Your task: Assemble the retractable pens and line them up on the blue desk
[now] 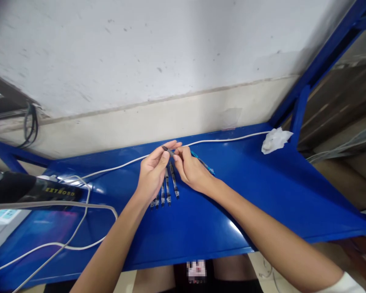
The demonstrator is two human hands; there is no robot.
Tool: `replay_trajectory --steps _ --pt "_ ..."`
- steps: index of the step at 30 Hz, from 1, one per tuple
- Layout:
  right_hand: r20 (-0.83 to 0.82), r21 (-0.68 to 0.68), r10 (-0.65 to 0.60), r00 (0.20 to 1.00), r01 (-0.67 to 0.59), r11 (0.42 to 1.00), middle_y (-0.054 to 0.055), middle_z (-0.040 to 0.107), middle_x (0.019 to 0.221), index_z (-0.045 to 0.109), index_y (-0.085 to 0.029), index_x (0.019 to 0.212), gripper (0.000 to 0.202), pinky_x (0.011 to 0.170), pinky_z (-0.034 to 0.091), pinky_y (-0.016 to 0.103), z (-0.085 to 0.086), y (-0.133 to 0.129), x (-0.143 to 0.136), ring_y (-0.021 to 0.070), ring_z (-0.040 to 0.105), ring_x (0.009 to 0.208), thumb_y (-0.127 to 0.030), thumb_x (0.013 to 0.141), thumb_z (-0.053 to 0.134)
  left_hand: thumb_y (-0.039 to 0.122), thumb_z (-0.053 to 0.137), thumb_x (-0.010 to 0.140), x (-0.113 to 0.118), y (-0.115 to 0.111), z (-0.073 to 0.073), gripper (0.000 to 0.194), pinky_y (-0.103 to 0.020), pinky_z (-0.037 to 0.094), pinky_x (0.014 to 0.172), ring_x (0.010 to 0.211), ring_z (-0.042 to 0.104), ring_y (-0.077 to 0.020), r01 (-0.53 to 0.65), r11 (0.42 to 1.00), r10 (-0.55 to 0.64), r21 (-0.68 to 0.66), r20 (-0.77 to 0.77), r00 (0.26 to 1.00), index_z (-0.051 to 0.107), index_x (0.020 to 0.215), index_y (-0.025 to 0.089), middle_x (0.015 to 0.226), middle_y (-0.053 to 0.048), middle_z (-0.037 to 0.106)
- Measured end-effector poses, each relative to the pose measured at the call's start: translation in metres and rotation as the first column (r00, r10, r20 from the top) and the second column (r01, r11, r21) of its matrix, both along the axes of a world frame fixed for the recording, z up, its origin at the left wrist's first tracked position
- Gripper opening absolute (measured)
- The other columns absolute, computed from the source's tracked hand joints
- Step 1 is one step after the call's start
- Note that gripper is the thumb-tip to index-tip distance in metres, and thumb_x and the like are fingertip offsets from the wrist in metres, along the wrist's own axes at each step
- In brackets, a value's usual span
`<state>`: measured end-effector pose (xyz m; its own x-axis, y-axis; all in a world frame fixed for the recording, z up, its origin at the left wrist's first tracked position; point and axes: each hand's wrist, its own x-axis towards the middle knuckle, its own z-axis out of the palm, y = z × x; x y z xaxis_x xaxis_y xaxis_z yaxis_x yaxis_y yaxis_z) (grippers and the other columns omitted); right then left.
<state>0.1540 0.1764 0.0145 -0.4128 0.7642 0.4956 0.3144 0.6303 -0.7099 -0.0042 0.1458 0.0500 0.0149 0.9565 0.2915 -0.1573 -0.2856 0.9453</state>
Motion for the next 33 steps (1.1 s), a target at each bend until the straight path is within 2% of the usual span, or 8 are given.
replay_trajectory --steps 6,10,14,18,20,23,27,33 --pt "-0.013 -0.002 0.099 0.995 -0.099 0.995 0.004 0.069 0.088 0.060 -0.021 0.108 0.036 0.072 0.046 0.030 0.011 0.004 -0.001 0.0171 0.064 0.073 -0.042 0.117 0.032 0.037 0.084 0.091 -0.009 -0.003 -0.002 0.023 -0.041 0.059 0.103 0.109 0.076 -0.0268 -0.083 0.996 0.086 -0.026 0.127 0.988 0.085 0.108 0.022 0.116 -0.009 0.083" --pt "-0.012 -0.044 0.136 0.991 -0.136 0.990 0.001 0.065 0.080 0.060 -0.021 0.094 0.042 0.071 0.043 0.028 0.030 -0.022 -0.002 0.0148 0.059 0.068 -0.045 0.117 0.034 0.040 0.089 0.085 -0.003 -0.032 0.000 0.028 -0.035 0.062 0.086 0.091 0.077 -0.0226 -0.193 0.977 0.208 -0.089 0.214 0.954 0.085 0.103 0.019 0.106 -0.010 0.084" --pt "-0.126 -0.199 0.143 0.982 -0.166 0.966 -0.002 0.056 0.073 0.058 -0.021 0.090 0.045 0.067 0.039 0.027 0.048 -0.098 -0.001 0.0129 0.051 0.064 -0.046 0.117 0.034 0.039 0.091 0.082 0.012 -0.098 0.009 0.031 -0.030 0.059 0.075 0.082 0.074 -0.0194 -0.275 0.944 0.316 -0.184 0.261 0.912 0.085 0.103 0.017 0.102 -0.011 0.084" --pt "-0.281 -0.394 0.065 0.958 -0.177 0.902 -0.003 0.047 0.069 0.055 -0.021 0.085 0.050 0.059 0.032 0.027 0.059 -0.189 0.004 0.0126 0.042 0.061 -0.056 0.115 0.036 0.043 0.093 0.080 0.034 -0.178 0.033 0.036 -0.029 0.056 0.071 0.069 0.065 -0.0145 -0.280 0.929 0.344 -0.243 0.282 0.896 0.084 0.101 0.015 0.095 -0.012 0.082" --pt "-0.383 -0.458 0.012 0.924 -0.201 0.866 -0.005 0.042 0.067 0.053 -0.022 0.083 0.051 0.053 0.026 0.027 0.063 -0.228 0.005 0.0114 0.033 0.057 -0.061 0.112 0.041 0.047 0.090 0.083 0.044 -0.216 0.048 0.038 -0.026 0.052 0.065 0.064 0.057 -0.0109 -0.241 0.939 0.311 -0.245 0.309 0.899 0.083 0.104 0.016 0.100 -0.012 0.082" --pt "-0.525 -0.515 -0.021 0.851 -0.297 0.804 -0.007 0.037 0.063 0.051 -0.022 0.083 0.051 0.048 0.021 0.026 0.075 -0.276 0.007 0.0091 0.024 0.051 -0.066 0.109 0.047 0.053 0.078 0.093 0.054 -0.267 0.070 0.043 -0.027 0.054 0.074 0.070 0.058 -0.0121 -0.150 0.960 0.229 -0.238 0.353 0.907 0.081 0.117 0.017 0.115 -0.016 0.081" --pt "-0.627 -0.511 -0.016 0.779 -0.396 0.763 -0.010 0.032 0.061 0.050 -0.022 0.082 0.053 0.045 0.016 0.024 0.095 -0.328 0.006 0.0071 0.019 0.048 -0.070 0.105 0.052 0.053 0.080 0.092 0.057 -0.318 0.089 0.047 -0.027 0.054 0.076 0.072 0.058 -0.0130 -0.051 0.976 0.133 -0.210 0.394 0.909 0.081 0.122 0.018 0.113 -0.017 0.080" --pt "-0.624 -0.544 0.072 0.778 -0.498 0.675 -0.011 0.023 0.066 0.049 -0.022 0.087 0.054 0.048 0.010 0.022 0.112 -0.386 0.002 0.0065 0.014 0.054 -0.073 0.098 0.064 0.051 0.089 0.083 0.052 -0.370 0.097 0.044 -0.024 0.054 0.072 0.075 0.064 -0.0150 -0.119 0.983 0.174 -0.142 0.490 0.854 0.083 0.109 0.017 0.098 -0.012 0.079"
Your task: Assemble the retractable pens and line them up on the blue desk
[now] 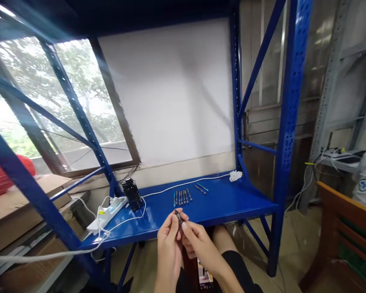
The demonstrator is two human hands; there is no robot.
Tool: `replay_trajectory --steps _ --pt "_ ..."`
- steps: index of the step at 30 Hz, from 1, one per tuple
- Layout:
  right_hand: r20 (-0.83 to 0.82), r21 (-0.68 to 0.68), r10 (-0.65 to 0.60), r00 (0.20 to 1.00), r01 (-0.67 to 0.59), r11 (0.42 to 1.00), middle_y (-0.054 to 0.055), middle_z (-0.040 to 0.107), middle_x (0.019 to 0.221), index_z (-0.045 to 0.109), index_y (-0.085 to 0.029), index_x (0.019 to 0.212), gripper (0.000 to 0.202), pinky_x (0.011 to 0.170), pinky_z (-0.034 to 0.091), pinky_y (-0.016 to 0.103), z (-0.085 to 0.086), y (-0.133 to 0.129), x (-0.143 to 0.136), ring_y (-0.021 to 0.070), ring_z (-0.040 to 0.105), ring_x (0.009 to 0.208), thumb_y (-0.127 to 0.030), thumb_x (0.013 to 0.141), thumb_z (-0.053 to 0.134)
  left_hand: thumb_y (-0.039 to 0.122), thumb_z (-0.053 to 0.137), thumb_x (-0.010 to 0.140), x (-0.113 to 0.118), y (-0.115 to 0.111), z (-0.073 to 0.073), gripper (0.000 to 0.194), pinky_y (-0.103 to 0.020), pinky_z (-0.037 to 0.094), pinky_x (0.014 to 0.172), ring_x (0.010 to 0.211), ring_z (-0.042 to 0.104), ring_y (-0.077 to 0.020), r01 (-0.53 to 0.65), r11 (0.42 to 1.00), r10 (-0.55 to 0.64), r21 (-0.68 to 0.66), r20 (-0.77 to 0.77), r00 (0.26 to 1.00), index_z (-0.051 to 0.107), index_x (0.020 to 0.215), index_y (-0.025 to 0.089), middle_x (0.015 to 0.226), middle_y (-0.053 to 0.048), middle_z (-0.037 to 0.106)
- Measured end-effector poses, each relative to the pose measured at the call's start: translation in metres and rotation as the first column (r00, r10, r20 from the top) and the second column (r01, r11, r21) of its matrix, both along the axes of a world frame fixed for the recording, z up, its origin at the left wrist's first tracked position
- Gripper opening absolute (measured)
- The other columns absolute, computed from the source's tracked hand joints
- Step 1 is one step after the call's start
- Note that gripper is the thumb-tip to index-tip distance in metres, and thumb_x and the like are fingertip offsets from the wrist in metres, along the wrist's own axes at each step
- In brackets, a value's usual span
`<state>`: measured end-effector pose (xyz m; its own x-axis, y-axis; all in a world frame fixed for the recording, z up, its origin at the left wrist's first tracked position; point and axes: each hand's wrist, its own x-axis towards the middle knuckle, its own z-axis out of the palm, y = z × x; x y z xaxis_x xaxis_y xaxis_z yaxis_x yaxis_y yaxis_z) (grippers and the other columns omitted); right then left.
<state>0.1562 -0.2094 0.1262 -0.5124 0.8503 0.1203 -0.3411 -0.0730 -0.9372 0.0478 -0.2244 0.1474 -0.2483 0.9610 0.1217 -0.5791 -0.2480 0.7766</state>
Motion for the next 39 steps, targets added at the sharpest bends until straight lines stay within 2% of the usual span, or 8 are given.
replay_trajectory --steps 4,13,22,25,29,33,36,39 --pt "-0.056 -0.017 0.057 0.997 -0.058 0.998 -0.010 0.026 0.070 0.046 -0.023 0.086 0.055 0.049 0.011 0.022 0.004 -0.027 -0.002 0.0065 0.015 0.057 -0.069 0.092 0.075 0.050 0.092 0.080 -0.007 -0.029 0.004 0.045 -0.025 0.056 0.073 0.074 0.067 -0.0157 -0.022 0.999 0.022 0.041 -0.006 1.000 0.084 0.107 0.016 0.098 -0.013 0.080" --pt "-0.038 0.114 0.159 0.986 -0.154 0.981 -0.010 0.032 0.068 0.057 -0.019 0.090 0.050 0.048 0.013 0.022 0.012 -0.073 -0.006 0.0061 0.017 0.054 -0.067 0.096 0.072 0.048 0.096 0.075 -0.018 -0.087 0.013 0.049 -0.022 0.056 0.072 0.080 0.071 -0.0156 -0.091 0.992 0.090 0.091 0.013 0.996 0.084 0.110 0.016 0.099 -0.012 0.081" --pt "0.096 0.262 0.098 0.991 -0.120 0.957 -0.011 0.031 0.066 0.057 -0.020 0.093 0.053 0.048 0.014 0.023 0.008 -0.086 0.007 0.0070 0.017 0.052 -0.073 0.100 0.061 0.048 0.098 0.073 -0.010 -0.096 -0.006 0.051 -0.025 0.061 0.083 0.092 0.077 -0.0195 -0.098 0.991 0.092 0.093 0.064 0.994 0.085 0.110 0.016 0.100 -0.011 0.082" --pt "0.178 0.436 -0.041 0.983 -0.042 0.899 -0.007 0.039 0.069 0.060 -0.020 0.092 0.052 0.053 0.025 0.025 0.003 -0.085 0.009 0.0098 0.029 0.057 -0.069 0.105 0.053 0.047 0.099 0.070 -0.011 -0.094 -0.018 0.052 -0.029 0.064 0.085 0.095 0.079 -0.0222 -0.146 0.988 0.142 0.050 0.074 0.987 0.085 0.110 0.017 0.103 -0.012 0.084" --pt "0.245 0.697 -0.344 0.906 0.082 0.712 -0.002 0.052 0.076 0.059 -0.021 0.091 0.043 0.066 0.034 0.028 -0.009 -0.081 0.018 0.0146 0.044 0.070 -0.053 0.113 0.042 0.045 0.101 0.068 -0.005 -0.086 -0.031 0.055 -0.037 0.066 0.090 0.101 0.081 -0.0275 -0.202 0.979 0.202 0.037 0.007 0.979 0.084 0.111 0.015 0.108 -0.015 0.084" --pt "0.233 0.806 -0.562 0.794 0.166 0.568 0.000 0.060 0.081 0.056 -0.022 0.095 0.030 0.066 0.034 0.030 -0.028 -0.079 0.040 0.0169 0.052 0.070 -0.040 0.114 0.041 0.043 0.102 0.065 0.021 -0.073 -0.036 0.055 -0.033 0.065 0.083 0.092 0.080 -0.0242 -0.280 0.959 0.283 0.046 -0.068 0.957 0.082 0.106 0.013 0.099 -0.012 0.084" --pt "0.215 0.810 -0.644 0.735 0.234 0.538 0.001 0.063 0.082 0.058 -0.022 0.095 0.027 0.068 0.037 0.030 -0.043 -0.081 0.061 0.0181 0.056 0.071 -0.036 0.113 0.043 0.044 0.101 0.067 0.047 -0.066 -0.040 0.051 -0.024 0.058 0.077 0.083 0.075 -0.0166 -0.224 0.969 0.240 0.107 -0.172 0.955 0.080 0.102 0.014 0.090 -0.006 0.079" --pt "0.184 0.748 -0.645 0.741 0.320 0.582 0.003 0.068 0.087 0.061 -0.021 0.098 0.029 0.073 0.043 0.030 -0.051 -0.085 0.080 0.0189 0.061 0.076 -0.038 0.113 0.044 0.050 0.092 0.080 0.071 -0.063 -0.045 0.055 -0.026 0.057 0.091 0.102 0.075 -0.0191 -0.018 0.987 0.049 0.158 -0.198 0.979 0.078 0.121 0.017 0.108 -0.009 0.079"
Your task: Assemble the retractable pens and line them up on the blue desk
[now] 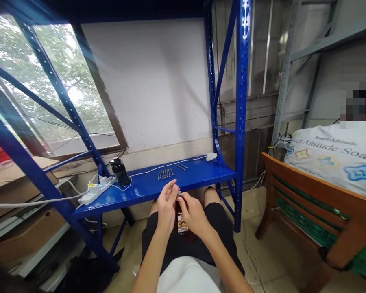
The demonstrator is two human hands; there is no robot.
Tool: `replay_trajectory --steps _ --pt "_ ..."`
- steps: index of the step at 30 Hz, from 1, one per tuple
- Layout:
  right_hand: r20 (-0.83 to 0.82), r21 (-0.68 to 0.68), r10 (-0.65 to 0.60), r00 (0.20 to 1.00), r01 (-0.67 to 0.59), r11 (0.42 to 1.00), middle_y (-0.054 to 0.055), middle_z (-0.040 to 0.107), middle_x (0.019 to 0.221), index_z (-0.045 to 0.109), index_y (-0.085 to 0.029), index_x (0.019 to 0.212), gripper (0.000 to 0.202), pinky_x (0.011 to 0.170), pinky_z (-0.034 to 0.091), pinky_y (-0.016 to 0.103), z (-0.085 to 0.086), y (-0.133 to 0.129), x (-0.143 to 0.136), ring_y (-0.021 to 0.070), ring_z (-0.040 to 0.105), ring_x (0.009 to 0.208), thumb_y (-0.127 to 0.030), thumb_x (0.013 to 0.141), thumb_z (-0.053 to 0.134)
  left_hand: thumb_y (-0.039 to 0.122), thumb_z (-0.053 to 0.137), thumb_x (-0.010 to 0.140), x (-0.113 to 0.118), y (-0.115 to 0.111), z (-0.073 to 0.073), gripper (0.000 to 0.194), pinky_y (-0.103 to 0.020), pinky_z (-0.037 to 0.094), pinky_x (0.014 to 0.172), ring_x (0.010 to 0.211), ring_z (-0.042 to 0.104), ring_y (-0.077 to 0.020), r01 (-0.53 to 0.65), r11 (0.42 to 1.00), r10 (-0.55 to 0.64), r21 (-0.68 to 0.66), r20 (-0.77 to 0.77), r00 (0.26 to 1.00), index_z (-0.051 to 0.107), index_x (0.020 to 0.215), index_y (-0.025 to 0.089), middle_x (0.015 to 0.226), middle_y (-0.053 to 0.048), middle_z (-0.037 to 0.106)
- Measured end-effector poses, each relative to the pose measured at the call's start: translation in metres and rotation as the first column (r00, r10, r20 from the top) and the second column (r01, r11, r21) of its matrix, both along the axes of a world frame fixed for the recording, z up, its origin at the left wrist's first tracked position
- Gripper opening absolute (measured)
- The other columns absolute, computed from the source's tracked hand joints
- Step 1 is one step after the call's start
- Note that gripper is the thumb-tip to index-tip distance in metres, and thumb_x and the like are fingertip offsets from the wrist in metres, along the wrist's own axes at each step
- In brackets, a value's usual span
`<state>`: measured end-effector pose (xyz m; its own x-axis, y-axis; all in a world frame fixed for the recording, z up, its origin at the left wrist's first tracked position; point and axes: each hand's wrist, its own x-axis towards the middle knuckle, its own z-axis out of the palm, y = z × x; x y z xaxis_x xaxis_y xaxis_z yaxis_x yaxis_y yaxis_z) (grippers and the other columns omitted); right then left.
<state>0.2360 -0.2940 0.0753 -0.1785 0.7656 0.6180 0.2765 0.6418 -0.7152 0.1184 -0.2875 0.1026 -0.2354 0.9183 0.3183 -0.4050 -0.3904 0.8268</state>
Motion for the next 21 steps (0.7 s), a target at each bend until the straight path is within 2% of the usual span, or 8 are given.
replay_trajectory --steps 3,5,8,12,15,19,21 --pt "-0.103 -0.055 0.009 0.995 -0.014 0.998 0.004 0.070 0.091 0.066 -0.020 0.103 0.033 0.076 0.046 0.029 -0.003 -0.001 0.013 0.0191 0.063 0.081 -0.045 0.112 0.047 0.055 0.079 0.092 0.012 0.001 -0.005 0.054 -0.036 0.054 0.107 0.123 0.072 -0.0275 0.239 0.970 -0.240 0.032 0.045 0.970 0.076 0.130 0.017 0.129 -0.017 0.077" --pt "-0.145 -0.076 0.027 0.989 -0.038 0.996 0.003 0.069 0.092 0.068 -0.019 0.108 0.035 0.076 0.047 0.029 -0.006 0.000 0.015 0.0188 0.061 0.083 -0.049 0.111 0.049 0.052 0.080 0.092 0.012 0.003 -0.008 0.052 -0.040 0.054 0.108 0.121 0.073 -0.0301 0.315 0.949 -0.316 0.025 0.040 0.948 0.078 0.128 0.015 0.127 -0.019 0.078" --pt "-0.183 -0.111 0.059 0.981 -0.081 0.991 0.001 0.064 0.085 0.069 -0.018 0.110 0.041 0.071 0.043 0.028 -0.012 0.001 0.007 0.0172 0.055 0.078 -0.054 0.110 0.050 0.043 0.088 0.086 0.001 0.006 -0.016 0.047 -0.038 0.058 0.099 0.106 0.078 -0.0268 0.271 0.962 -0.271 -0.008 0.011 0.962 0.079 0.121 0.014 0.115 -0.017 0.081" --pt "-0.191 -0.149 0.104 0.976 -0.134 0.980 -0.002 0.055 0.076 0.064 -0.019 0.093 0.049 0.066 0.037 0.028 -0.023 0.002 -0.021 0.0149 0.046 0.071 -0.059 0.112 0.043 0.037 0.095 0.077 -0.024 0.006 -0.030 0.045 -0.027 0.059 0.081 0.089 0.076 -0.0188 0.070 0.997 -0.069 -0.027 0.049 0.996 0.078 0.112 0.015 0.100 -0.009 0.080" --pt "-0.200 -0.145 0.173 0.964 -0.204 0.968 -0.002 0.051 0.075 0.057 -0.020 0.083 0.052 0.065 0.036 0.028 -0.031 0.004 -0.044 0.0145 0.043 0.069 -0.060 0.112 0.041 0.040 0.096 0.077 -0.043 -0.001 -0.037 0.050 -0.025 0.057 0.081 0.090 0.074 -0.0165 -0.021 1.000 0.020 0.020 0.045 0.999 0.076 0.117 0.018 0.099 -0.006 0.077" --pt "-0.313 -0.206 0.226 0.922 -0.298 0.932 -0.004 0.042 0.070 0.054 -0.022 0.084 0.049 0.055 0.029 0.027 -0.038 0.009 -0.068 0.0122 0.034 0.060 -0.064 0.109 0.046 0.055 0.079 0.092 -0.062 -0.012 -0.045 0.056 -0.037 0.056 0.103 0.116 0.074 -0.0260 0.105 0.992 -0.110 0.065 0.066 0.992 0.073 0.135 0.019 0.129 -0.015 0.077" --pt "-0.381 -0.251 0.259 0.887 -0.370 0.895 -0.006 0.038 0.068 0.057 -0.022 0.093 0.046 0.050 0.023 0.027 -0.042 0.010 -0.075 0.0110 0.028 0.055 -0.065 0.108 0.048 0.056 0.076 0.094 -0.068 -0.015 -0.050 0.055 -0.043 0.054 0.109 0.120 0.074 -0.0301 0.162 0.986 -0.166 0.044 0.092 0.982 0.075 0.133 0.017 0.129 -0.017 0.078"
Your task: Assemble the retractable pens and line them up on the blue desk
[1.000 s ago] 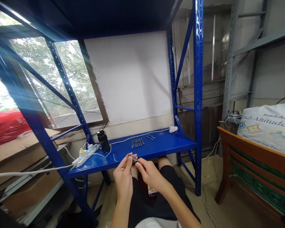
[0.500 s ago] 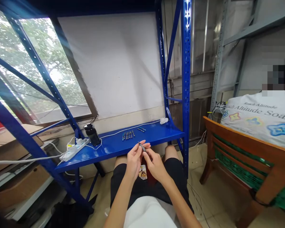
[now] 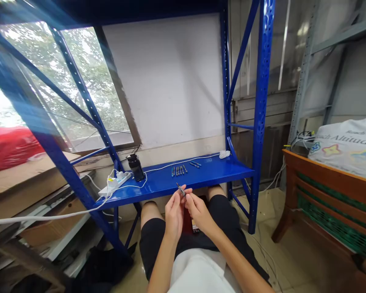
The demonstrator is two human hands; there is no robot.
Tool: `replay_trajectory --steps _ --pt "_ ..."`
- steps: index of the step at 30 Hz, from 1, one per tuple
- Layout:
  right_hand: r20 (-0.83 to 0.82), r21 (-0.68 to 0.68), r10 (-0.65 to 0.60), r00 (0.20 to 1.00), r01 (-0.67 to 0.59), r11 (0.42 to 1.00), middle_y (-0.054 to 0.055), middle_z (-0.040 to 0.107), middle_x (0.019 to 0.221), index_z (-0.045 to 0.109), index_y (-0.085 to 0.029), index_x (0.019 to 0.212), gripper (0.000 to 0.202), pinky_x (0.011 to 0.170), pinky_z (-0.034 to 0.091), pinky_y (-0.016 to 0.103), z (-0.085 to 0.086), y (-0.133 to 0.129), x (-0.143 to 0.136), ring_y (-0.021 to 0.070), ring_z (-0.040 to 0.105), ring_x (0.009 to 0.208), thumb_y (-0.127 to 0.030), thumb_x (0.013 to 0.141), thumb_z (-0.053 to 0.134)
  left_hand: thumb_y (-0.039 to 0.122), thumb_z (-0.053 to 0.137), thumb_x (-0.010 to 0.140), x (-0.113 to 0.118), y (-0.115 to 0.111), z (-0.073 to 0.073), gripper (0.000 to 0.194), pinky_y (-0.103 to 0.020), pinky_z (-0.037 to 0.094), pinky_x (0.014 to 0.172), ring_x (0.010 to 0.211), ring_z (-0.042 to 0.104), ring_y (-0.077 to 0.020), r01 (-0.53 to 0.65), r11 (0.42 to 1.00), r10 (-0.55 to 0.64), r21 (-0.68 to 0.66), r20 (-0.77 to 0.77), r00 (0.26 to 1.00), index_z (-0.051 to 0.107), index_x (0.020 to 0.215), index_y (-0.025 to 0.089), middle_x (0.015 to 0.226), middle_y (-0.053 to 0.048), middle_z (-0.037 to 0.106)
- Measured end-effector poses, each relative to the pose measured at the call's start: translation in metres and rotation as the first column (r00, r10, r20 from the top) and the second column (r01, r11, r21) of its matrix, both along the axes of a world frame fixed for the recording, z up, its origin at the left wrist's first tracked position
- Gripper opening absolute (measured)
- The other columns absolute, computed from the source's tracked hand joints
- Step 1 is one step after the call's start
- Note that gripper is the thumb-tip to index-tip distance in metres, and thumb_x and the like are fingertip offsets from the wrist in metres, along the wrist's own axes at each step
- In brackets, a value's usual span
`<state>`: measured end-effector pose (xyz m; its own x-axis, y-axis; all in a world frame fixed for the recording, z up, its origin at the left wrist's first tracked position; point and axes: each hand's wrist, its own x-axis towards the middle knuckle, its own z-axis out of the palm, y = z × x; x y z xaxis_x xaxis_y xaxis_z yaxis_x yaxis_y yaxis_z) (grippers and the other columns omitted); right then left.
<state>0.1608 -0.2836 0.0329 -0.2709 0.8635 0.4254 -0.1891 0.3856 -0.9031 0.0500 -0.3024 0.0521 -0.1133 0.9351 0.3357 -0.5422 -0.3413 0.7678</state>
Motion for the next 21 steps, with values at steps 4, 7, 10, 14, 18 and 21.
replay_trajectory --steps 4,7,10,14,18,21 --pt "-0.049 -0.047 0.038 0.998 -0.041 0.998 -0.007 0.038 0.069 0.059 -0.022 0.101 0.042 0.048 0.021 0.025 -0.014 -0.002 -0.006 0.0096 0.029 0.053 -0.064 0.105 0.055 0.043 0.087 0.086 -0.004 0.000 -0.020 0.047 -0.040 0.057 0.103 0.109 0.078 -0.0278 -0.086 0.995 0.085 -0.054 -0.025 0.996 0.079 0.123 0.015 0.115 -0.015 0.083" --pt "-0.049 -0.059 0.031 0.998 -0.034 0.998 -0.006 0.047 0.071 0.056 -0.023 0.093 0.043 0.049 0.025 0.024 -0.027 -0.004 -0.001 0.0088 0.032 0.052 -0.064 0.104 0.057 0.039 0.092 0.081 0.003 0.002 -0.036 0.045 -0.031 0.061 0.086 0.097 0.079 -0.0238 -0.173 0.979 0.172 -0.106 -0.013 0.985 0.080 0.117 0.015 0.112 -0.015 0.083" --pt "0.004 0.000 -0.042 0.999 0.042 0.999 -0.003 0.057 0.075 0.058 -0.022 0.094 0.041 0.054 0.033 0.025 -0.035 -0.007 0.011 0.0112 0.043 0.058 -0.061 0.106 0.055 0.039 0.094 0.078 0.017 0.002 -0.045 0.046 -0.025 0.057 0.068 0.081 0.078 -0.0188 -0.204 0.968 0.210 -0.146 0.024 0.977 0.080 0.115 0.014 0.111 -0.016 0.083" --pt "0.070 0.106 -0.226 0.972 0.218 0.970 -0.003 0.057 0.073 0.060 -0.022 0.094 0.038 0.061 0.041 0.027 -0.039 -0.010 0.030 0.0149 0.053 0.065 -0.057 0.108 0.053 0.040 0.096 0.074 0.037 0.002 -0.044 0.049 -0.032 0.062 0.080 0.091 0.080 -0.0235 -0.171 0.968 0.182 -0.185 0.044 0.982 0.083 0.114 0.015 0.111 -0.016 0.083" --pt "0.084 0.170 -0.340 0.937 0.323 0.931 0.002 0.068 0.084 0.064 -0.022 0.100 0.034 0.068 0.046 0.029 -0.042 -0.013 0.046 0.0181 0.062 0.073 -0.053 0.110 0.052 0.040 0.096 0.073 0.051 0.004 -0.042 0.048 -0.038 0.063 0.093 0.102 0.080 -0.0284 -0.158 0.973 0.159 -0.170 -0.012 0.987 0.084 0.111 0.014 0.110 -0.016 0.084" --pt "0.074 0.193 -0.376 0.924 0.357 0.914 0.004 0.072 0.092 0.064 -0.022 0.104 0.031 0.071 0.049 0.029 -0.044 -0.012 0.052 0.0196 0.067 0.079 -0.050 0.110 0.053 0.038 0.096 0.074 0.057 0.006 -0.042 0.045 -0.037 0.063 0.092 0.102 0.080 -0.0275 -0.153 0.974 0.150 -0.168 -0.027 0.988 0.084 0.111 0.014 0.111 -0.016 0.084"
